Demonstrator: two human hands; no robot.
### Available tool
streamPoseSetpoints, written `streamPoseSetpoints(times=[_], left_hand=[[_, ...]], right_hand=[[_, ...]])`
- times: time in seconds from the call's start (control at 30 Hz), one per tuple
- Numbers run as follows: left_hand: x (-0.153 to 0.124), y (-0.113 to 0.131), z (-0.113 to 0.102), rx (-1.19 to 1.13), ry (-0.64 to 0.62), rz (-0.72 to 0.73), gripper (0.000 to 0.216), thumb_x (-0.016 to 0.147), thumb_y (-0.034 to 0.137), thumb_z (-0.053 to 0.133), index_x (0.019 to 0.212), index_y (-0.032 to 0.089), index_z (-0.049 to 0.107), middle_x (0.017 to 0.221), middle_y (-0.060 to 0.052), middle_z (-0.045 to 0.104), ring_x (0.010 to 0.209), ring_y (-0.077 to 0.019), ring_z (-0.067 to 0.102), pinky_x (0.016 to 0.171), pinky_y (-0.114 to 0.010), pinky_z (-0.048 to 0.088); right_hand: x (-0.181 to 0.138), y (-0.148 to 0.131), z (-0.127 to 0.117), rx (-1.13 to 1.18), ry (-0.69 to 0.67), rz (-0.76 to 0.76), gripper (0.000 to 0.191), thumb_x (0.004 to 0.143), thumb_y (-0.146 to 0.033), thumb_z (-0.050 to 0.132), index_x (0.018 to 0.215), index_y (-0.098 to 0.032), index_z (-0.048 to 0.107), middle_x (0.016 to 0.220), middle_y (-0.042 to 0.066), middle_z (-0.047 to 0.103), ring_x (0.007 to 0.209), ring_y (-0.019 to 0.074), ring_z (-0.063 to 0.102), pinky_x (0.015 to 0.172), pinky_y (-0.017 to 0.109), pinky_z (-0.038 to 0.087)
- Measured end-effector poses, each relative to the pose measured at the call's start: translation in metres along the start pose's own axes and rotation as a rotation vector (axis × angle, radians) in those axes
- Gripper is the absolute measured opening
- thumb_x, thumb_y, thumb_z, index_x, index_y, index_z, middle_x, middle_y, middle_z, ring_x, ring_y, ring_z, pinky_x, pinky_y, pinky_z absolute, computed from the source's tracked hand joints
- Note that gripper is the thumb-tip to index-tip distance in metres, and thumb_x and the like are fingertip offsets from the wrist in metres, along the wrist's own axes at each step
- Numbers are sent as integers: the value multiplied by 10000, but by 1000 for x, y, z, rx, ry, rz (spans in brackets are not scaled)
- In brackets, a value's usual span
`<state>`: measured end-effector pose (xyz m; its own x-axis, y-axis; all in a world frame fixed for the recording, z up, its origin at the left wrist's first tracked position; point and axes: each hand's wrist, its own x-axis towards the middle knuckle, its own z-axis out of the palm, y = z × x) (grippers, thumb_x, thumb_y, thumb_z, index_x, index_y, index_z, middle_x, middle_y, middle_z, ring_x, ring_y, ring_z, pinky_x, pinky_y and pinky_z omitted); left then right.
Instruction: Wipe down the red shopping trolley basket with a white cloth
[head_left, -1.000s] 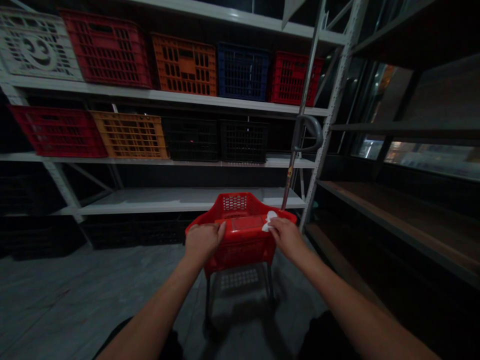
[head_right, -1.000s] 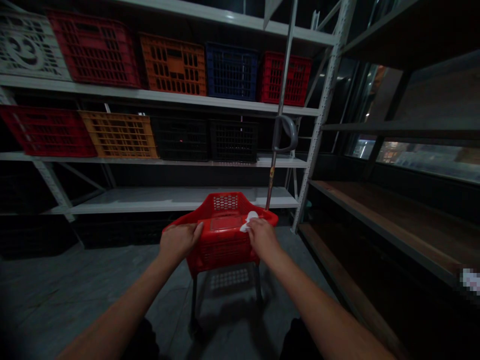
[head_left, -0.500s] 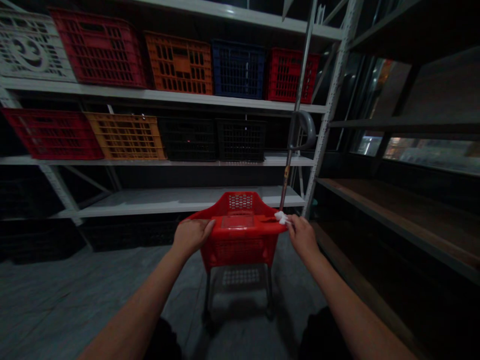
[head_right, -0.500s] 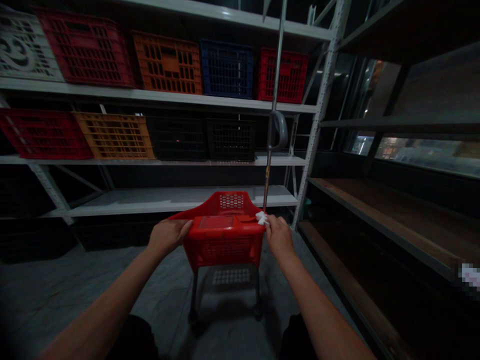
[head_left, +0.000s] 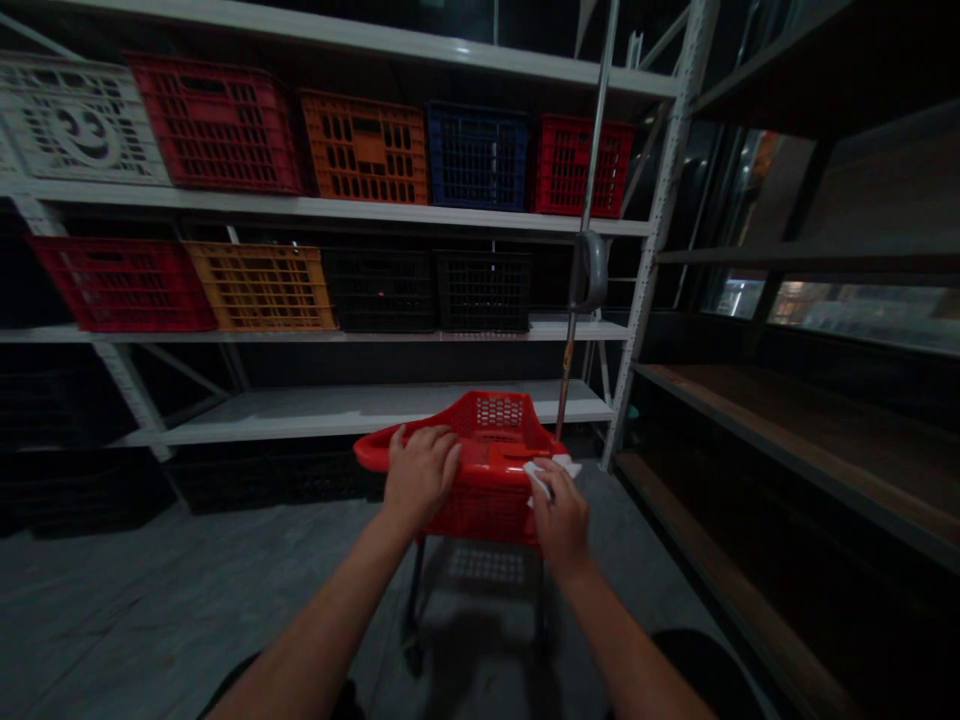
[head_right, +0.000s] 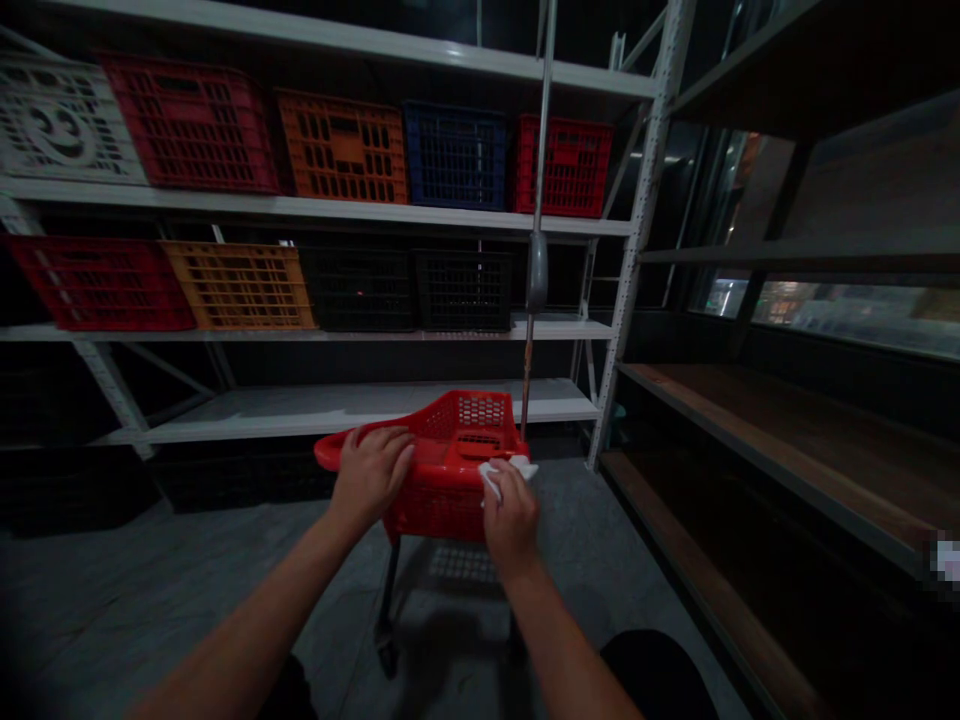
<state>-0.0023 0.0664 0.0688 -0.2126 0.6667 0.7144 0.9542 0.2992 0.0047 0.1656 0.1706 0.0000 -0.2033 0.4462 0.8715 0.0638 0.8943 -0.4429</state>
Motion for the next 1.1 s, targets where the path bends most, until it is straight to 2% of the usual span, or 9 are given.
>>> streamPoseSetpoints(times=[0.1, 0.2, 0.33, 0.53, 0.63, 0.73, 0.8, 0.97, 1.1], left_hand=[[11, 31, 9, -80, -35, 34, 360, 882, 354, 287, 943, 212, 612, 998, -62, 651, 974, -204, 550, 1018, -496, 198], [19, 34, 18, -125, -113, 22, 433, 894, 336, 230, 862, 170, 628, 890, -87, 674, 890, -191, 590, 974, -430, 299], [19, 13, 22, -170, -138, 69, 424, 897, 337, 223, 939, 186, 617, 967, -58, 673, 951, -178, 583, 976, -405, 306], [14, 6, 22, -168, -82, 74, 385, 890, 338, 268, 911, 215, 633, 974, -22, 681, 946, -167, 593, 1018, -436, 239], [13, 8, 23, -177, -46, 59, 379, 883, 337, 288, 891, 218, 647, 962, -20, 687, 931, -160, 600, 1022, -422, 243], [13, 5, 24, -179, -32, 48, 373, 877, 334, 297, 896, 222, 652, 964, -22, 688, 927, -162, 604, 1018, -419, 254], [12, 0, 24, -177, -36, 44, 367, 873, 327, 304, 905, 223, 654, 970, -23, 687, 932, -164, 604, 1013, -420, 262], [11, -19, 24, -193, -70, 57, 354, 859, 328, 327, 947, 223, 653, 998, -39, 679, 966, -174, 594, 1017, -429, 260], [10, -33, 23, -233, -96, 103, 342, 853, 321, 339, 975, 226, 644, 1014, -35, 674, 983, -165, 586, 1005, -404, 281]], right_hand=[[-3, -21, 22, 45, -97, -66, 318, 818, -126, 439, 1115, -181, 539, 1168, 111, 563, 1109, 196, 505, 943, 374, 427], [0, -37, 35, 40, -208, -95, 512, 775, -55, 407, 1279, -145, 421, 1292, 129, 459, 1209, 204, 411, 998, 379, 386], [6, -41, 23, 14, -282, -81, 420, 749, -22, 405, 1093, -166, 597, 1079, 106, 592, 1040, 195, 529, 924, 345, 447], [16, 0, -24, -17, -233, -11, 297, 795, -105, 456, 1005, -203, 640, 1057, 73, 626, 1016, 203, 539, 901, 385, 432], [21, 29, -29, -26, -216, 147, 266, 808, -160, 447, 970, -188, 656, 1004, 80, 657, 936, 204, 589, 842, 379, 464], [18, 35, -25, -14, -204, 262, 262, 829, -215, 435, 952, -179, 663, 893, 77, 679, 822, 199, 618, 741, 349, 498], [11, 22, -22, 29, -188, 218, 272, 850, -217, 420, 999, -190, 646, 928, 75, 671, 865, 195, 607, 762, 347, 489], [1, -14, -13, 156, -254, -105, 294, 851, -156, 437, 1086, -234, 596, 1106, 60, 620, 1004, 192, 543, 874, 391, 433], [9, 2, 0, 152, -241, -70, 275, 858, -150, 412, 1037, -215, 609, 1037, 57, 637, 971, 178, 545, 858, 358, 437]])
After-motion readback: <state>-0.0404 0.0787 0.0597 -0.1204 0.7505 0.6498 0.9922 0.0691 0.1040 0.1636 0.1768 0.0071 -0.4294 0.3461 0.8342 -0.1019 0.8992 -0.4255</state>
